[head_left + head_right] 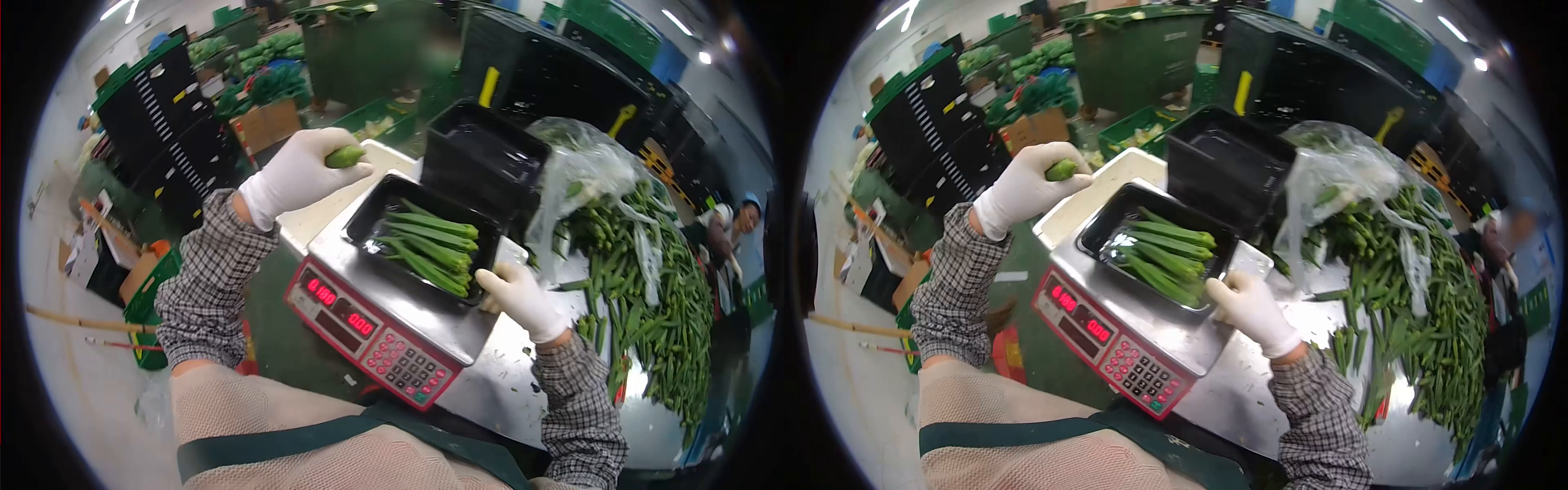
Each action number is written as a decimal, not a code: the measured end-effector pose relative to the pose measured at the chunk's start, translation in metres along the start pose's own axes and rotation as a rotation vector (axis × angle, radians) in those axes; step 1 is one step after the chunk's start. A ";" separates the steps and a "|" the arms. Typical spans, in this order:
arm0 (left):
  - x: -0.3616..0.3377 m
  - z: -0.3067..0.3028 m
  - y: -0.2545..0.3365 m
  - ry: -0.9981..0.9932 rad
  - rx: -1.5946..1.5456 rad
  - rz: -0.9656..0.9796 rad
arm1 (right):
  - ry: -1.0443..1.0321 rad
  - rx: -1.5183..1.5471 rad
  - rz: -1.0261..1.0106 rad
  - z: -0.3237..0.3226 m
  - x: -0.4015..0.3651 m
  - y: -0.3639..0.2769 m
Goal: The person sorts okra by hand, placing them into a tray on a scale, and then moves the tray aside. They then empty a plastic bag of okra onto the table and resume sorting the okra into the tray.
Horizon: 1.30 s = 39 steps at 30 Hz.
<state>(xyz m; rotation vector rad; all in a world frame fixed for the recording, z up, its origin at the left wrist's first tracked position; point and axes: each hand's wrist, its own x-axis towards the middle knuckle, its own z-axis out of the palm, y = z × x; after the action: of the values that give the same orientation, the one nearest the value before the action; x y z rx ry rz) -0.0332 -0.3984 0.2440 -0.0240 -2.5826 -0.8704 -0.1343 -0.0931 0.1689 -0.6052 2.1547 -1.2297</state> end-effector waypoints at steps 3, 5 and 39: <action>0.016 0.018 0.009 -0.022 -0.076 0.051 | 0.063 0.213 -0.055 -0.001 -0.001 0.021; 0.029 0.034 0.012 -0.040 -0.201 0.049 | 0.085 0.239 -0.066 -0.013 -0.017 0.030; -0.015 0.106 0.073 -0.156 0.348 0.152 | 1.846 -0.218 0.321 -0.226 -0.450 0.389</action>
<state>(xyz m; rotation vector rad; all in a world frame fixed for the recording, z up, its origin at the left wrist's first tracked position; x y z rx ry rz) -0.0487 -0.2764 0.2038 -0.1915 -2.7980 -0.3711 0.0024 0.5143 0.0363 1.4056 3.4641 -1.4906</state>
